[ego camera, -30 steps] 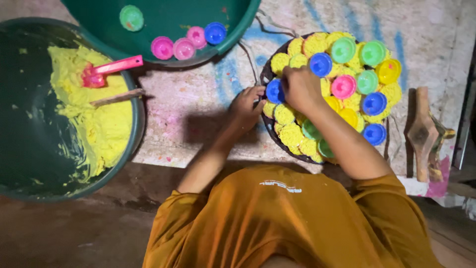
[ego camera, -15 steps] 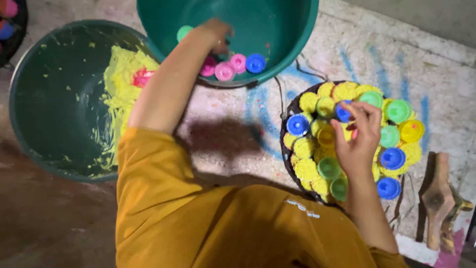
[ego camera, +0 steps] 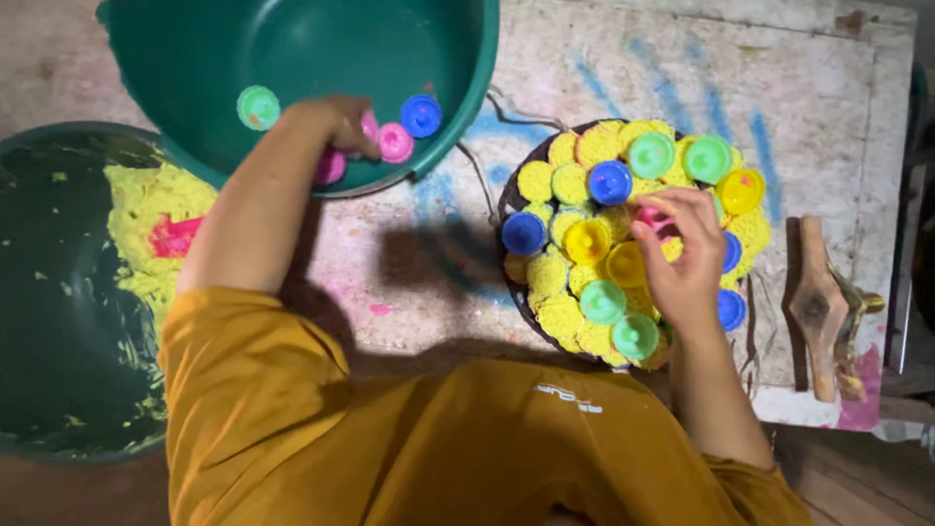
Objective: The person scoops yellow batter from a green bowl using a pink spatula and fills a wooden mold. They press the mold onto a tray of yellow cakes and release the batter. The person then places colorful plastic bottle caps onto the cakes.
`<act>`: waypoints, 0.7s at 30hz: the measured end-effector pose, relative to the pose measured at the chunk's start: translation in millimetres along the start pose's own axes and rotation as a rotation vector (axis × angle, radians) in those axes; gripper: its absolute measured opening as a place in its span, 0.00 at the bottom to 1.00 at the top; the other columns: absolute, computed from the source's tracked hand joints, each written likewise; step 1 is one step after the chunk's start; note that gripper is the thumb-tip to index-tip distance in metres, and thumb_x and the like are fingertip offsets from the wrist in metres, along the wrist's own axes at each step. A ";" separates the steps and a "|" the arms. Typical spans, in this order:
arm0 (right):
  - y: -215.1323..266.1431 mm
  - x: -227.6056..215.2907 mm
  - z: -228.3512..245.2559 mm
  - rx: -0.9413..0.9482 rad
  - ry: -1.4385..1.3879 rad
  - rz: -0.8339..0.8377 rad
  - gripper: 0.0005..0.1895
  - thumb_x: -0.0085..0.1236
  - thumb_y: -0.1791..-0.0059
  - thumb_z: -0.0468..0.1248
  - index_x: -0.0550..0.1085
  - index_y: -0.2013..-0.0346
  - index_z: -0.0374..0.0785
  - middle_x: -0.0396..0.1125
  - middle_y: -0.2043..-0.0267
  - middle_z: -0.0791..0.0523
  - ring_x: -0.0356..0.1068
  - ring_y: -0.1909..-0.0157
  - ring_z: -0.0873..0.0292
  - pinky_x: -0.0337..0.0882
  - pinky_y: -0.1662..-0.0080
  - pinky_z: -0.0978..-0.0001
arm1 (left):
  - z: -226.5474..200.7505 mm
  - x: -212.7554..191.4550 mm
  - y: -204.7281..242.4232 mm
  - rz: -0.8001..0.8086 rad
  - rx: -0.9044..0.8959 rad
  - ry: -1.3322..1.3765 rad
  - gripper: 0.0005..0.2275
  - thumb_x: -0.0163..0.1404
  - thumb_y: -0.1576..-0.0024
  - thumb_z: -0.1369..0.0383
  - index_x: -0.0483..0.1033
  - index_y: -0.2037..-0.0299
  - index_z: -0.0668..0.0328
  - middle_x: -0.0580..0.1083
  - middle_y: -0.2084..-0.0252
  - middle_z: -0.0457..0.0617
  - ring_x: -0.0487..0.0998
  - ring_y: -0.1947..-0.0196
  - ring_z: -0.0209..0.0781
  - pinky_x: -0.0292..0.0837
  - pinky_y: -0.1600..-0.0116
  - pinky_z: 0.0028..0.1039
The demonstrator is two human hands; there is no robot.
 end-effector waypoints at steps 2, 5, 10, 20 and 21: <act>-10.7 9.9 8.0 0.005 -0.060 0.055 0.14 0.63 0.48 0.28 0.77 0.48 0.35 0.67 0.47 0.51 0.70 0.52 0.59 0.71 0.52 0.71 | -25.7 -41.0 26.8 -0.260 0.297 0.183 0.29 0.64 0.54 0.54 0.72 0.45 0.59 0.76 0.49 0.60 0.77 0.51 0.55 0.73 0.47 0.42; -29.4 23.7 35.3 -0.089 -0.123 0.111 0.20 0.66 0.50 0.29 0.74 0.43 0.36 0.66 0.45 0.51 0.70 0.52 0.60 0.73 0.51 0.70 | -78.7 -74.3 69.7 -0.278 0.591 0.904 0.17 0.59 0.46 0.60 0.71 0.51 0.58 0.74 0.59 0.45 0.76 0.60 0.36 0.77 0.56 0.29; -46.7 30.3 77.8 -0.398 -0.090 0.011 0.31 0.72 0.56 0.32 0.68 0.42 0.33 0.61 0.42 0.45 0.68 0.48 0.52 0.74 0.51 0.65 | -218.9 -40.4 141.5 0.034 1.047 1.605 0.12 0.56 0.33 0.66 0.67 0.47 0.59 0.70 0.53 0.47 0.74 0.54 0.35 0.77 0.45 0.32; -43.8 47.5 -34.3 -0.007 0.004 0.196 0.20 0.58 0.46 0.30 0.75 0.39 0.39 0.66 0.53 0.47 0.70 0.56 0.46 0.73 0.56 0.56 | -211.3 79.2 102.2 -0.143 0.600 1.629 0.13 0.56 0.40 0.66 0.66 0.50 0.52 0.69 0.57 0.45 0.74 0.61 0.36 0.83 0.50 0.39; -46.1 56.8 -37.2 -0.127 0.156 0.223 0.19 0.58 0.45 0.29 0.76 0.38 0.37 0.68 0.56 0.45 0.70 0.55 0.42 0.72 0.52 0.53 | -210.1 93.1 97.4 -0.128 0.591 1.595 0.15 0.58 0.41 0.65 0.66 0.49 0.53 0.69 0.55 0.46 0.74 0.58 0.37 0.81 0.49 0.39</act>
Point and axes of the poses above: each hand's wrist, its own y-axis away from the middle knuckle, its own x-axis out of the palm, z = x × y, the point moved 8 cm from there along -y, towards the middle knuckle
